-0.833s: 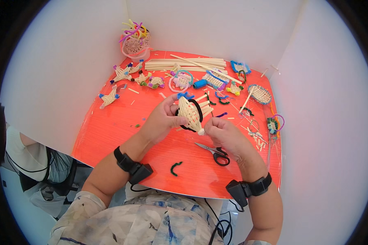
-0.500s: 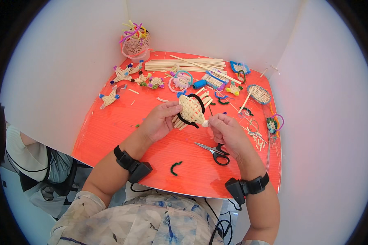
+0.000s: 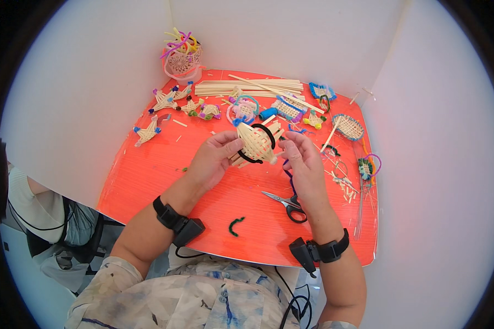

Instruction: The recorder is weaving and decorating a small bamboo or straw craft item using colorful pipe cleaners and scissors.

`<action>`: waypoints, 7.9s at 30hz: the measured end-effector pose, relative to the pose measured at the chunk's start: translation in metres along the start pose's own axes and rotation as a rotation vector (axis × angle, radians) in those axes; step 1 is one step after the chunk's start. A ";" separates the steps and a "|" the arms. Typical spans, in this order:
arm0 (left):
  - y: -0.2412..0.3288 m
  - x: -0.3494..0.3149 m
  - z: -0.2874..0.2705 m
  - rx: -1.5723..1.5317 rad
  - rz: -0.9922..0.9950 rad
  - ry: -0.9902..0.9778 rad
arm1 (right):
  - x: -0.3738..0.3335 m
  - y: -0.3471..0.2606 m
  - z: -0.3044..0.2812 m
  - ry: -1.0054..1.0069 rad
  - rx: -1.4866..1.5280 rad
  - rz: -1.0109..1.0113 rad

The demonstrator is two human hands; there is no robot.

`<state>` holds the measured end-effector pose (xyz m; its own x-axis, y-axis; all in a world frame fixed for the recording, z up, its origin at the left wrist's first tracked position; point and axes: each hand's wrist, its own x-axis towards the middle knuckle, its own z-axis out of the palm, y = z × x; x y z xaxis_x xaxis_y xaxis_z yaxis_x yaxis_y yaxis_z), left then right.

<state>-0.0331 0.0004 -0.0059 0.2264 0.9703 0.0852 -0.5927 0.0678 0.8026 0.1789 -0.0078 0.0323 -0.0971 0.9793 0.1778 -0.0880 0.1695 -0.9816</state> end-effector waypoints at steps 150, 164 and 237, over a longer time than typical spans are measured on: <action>0.015 -0.013 0.020 0.433 -0.110 -0.259 | -0.009 -0.007 0.006 -0.293 -0.006 0.016; 0.012 -0.017 0.028 0.380 -0.093 -0.033 | -0.008 -0.002 0.001 -0.178 0.054 0.151; 0.024 -0.025 0.037 0.946 0.249 -0.217 | -0.029 -0.040 0.006 -0.218 -0.095 0.286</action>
<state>-0.0239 -0.0304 0.0329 0.3718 0.8619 0.3448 0.1950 -0.4357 0.8787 0.1797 -0.0433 0.0666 -0.3143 0.9436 -0.1041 0.0646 -0.0882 -0.9940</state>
